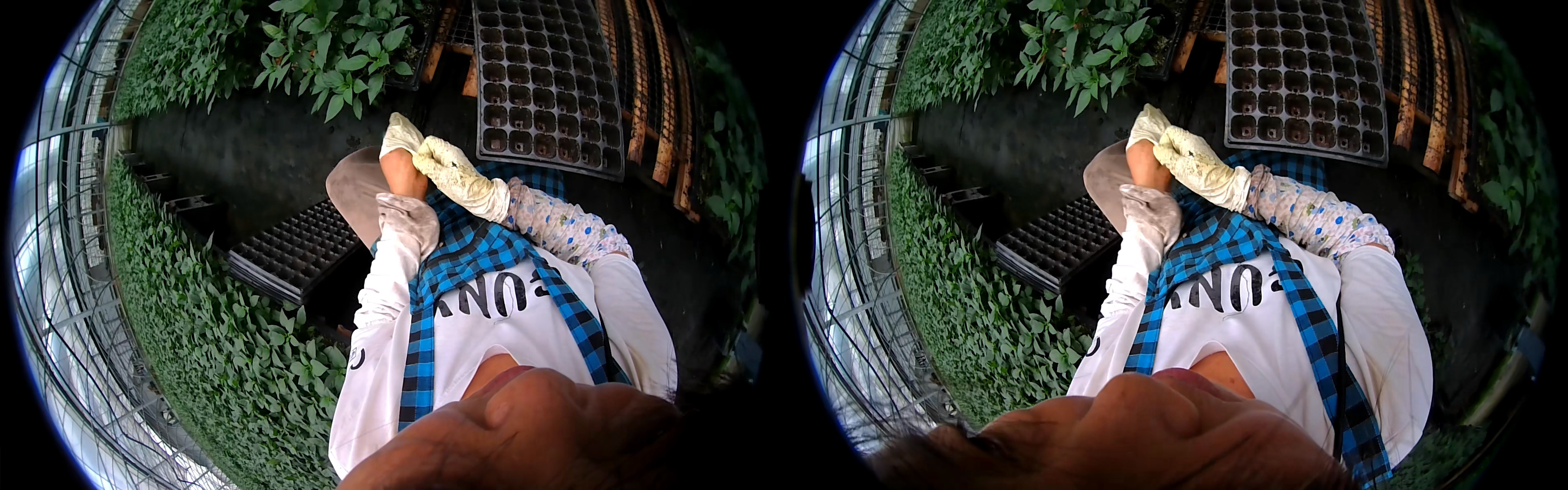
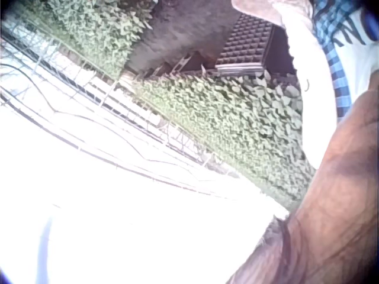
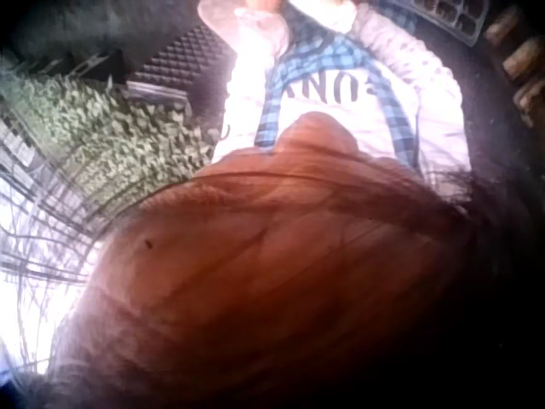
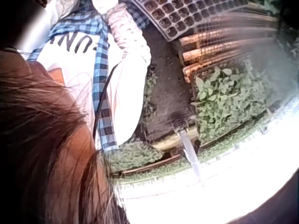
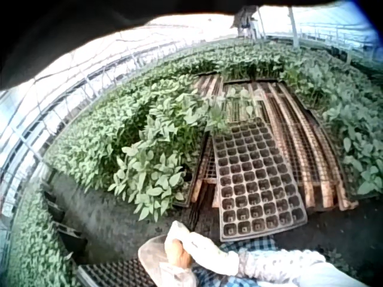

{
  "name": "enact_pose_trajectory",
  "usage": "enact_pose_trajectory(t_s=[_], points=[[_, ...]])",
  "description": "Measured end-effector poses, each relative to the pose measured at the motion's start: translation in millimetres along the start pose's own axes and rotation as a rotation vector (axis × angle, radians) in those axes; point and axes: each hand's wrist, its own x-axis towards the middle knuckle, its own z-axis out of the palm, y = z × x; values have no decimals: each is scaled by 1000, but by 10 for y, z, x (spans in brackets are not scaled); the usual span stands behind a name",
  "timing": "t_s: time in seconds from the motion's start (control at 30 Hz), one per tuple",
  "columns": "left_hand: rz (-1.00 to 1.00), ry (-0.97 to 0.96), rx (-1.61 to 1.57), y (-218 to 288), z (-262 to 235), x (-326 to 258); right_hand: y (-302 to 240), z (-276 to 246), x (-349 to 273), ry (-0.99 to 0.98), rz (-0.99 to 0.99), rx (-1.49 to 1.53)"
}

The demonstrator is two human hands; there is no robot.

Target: The person puts on gloves and removes small plants from a flat to provide more space in the trays.

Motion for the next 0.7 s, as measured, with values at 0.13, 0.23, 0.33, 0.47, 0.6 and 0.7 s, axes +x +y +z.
enact_pose_trajectory(t_s=[0.13, 0.23, 0.33, 0.47, 0.6, 0.7], points=[[-185, -96, -166, -7, 146, 166, -173, -1, -47, -157, 73, -359], [-450, -251, -761, 86, 204, 129, -153, 28, -26, -229, -33, -597], [-658, -528, -935, -80, 191, 246, -119, 48, -39, -263, -173, -605], [-904, -508, -1035, -1265, 216, 265, -354, 121, -34, -360, -31, -433], [-575, -96, -886, -1557, 112, 368, -419, 222, -97, -436, -37, -512], [-247, 204, 153, -1403, -33, 517, -469, 307, -130, -521, -77, -526]])
